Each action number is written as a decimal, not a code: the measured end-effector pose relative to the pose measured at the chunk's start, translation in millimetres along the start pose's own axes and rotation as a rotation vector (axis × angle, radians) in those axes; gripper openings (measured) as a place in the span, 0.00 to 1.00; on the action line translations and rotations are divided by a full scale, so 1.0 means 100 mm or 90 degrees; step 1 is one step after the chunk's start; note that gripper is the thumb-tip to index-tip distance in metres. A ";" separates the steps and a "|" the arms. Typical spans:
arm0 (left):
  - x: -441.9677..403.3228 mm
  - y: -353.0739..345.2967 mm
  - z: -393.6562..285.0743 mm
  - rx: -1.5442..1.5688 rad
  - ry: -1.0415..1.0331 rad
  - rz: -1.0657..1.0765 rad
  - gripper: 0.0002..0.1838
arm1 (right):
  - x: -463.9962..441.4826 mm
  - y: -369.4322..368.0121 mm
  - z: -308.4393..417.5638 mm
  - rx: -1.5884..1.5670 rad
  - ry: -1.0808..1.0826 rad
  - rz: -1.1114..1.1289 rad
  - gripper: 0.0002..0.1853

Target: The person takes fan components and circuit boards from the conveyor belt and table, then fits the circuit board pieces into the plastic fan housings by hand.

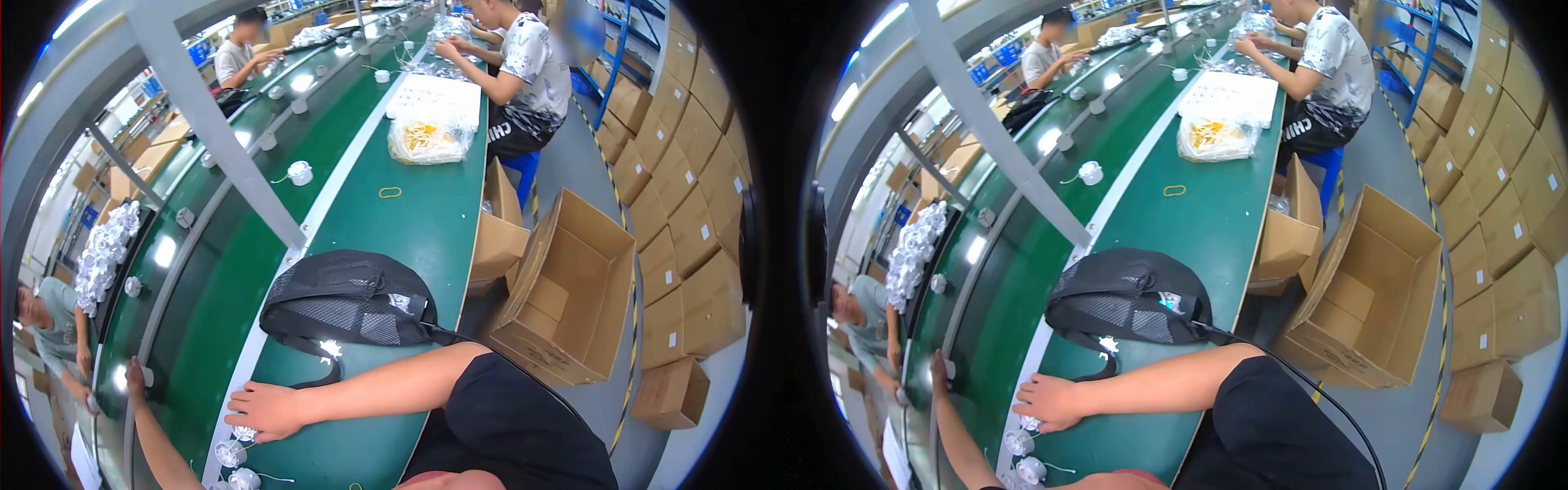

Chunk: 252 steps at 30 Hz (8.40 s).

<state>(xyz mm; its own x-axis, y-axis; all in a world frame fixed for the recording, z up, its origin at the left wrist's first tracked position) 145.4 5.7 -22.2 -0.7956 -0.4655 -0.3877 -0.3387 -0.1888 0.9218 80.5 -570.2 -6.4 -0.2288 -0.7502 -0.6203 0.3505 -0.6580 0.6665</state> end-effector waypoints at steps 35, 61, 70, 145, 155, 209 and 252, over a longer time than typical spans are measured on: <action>2.82 2.11 -3.61 0.420 -0.306 0.212 0.20 | -0.18 1.02 -0.32 0.194 -0.341 0.087 0.10; 3.43 2.32 -3.01 0.314 -0.396 0.102 0.21 | -0.12 2.38 1.53 -0.461 0.348 -0.413 0.19; 3.46 2.33 -2.97 0.308 -0.391 0.095 0.22 | -0.42 2.26 1.88 -0.530 0.453 -0.283 0.24; 4.22 4.14 -2.41 -0.006 -0.636 -1.073 0.07 | -0.10 0.37 -0.32 0.032 -0.100 0.103 0.18; 3.99 4.11 -2.43 0.116 -0.685 -0.853 0.10 | -0.01 0.35 -0.31 0.028 -0.125 0.088 0.20; 3.73 2.89 -1.71 0.217 -0.230 0.247 0.31 | -0.09 0.36 0.47 -0.271 -0.186 0.176 0.09; 4.85 2.53 -3.02 0.557 -0.332 0.124 0.15 | -0.03 0.51 0.14 -0.037 -0.097 0.111 0.08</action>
<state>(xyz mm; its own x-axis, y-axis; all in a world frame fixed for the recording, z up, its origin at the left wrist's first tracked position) -174.4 -528.8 25.3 -0.9236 0.0506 -0.3800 -0.2620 0.6404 0.7219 86.6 -602.2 35.3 -0.2924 -0.8564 -0.4256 0.4470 -0.5158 0.7308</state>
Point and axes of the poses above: each hand's wrist, its own x-axis away from the middle knuckle, its own y-axis out of the back of the hand, z = x × y, the point moved 1 cm from there along -x, towards the middle knuckle, and after that the axes turned 11 degrees about -z, right-handed, at the moved point
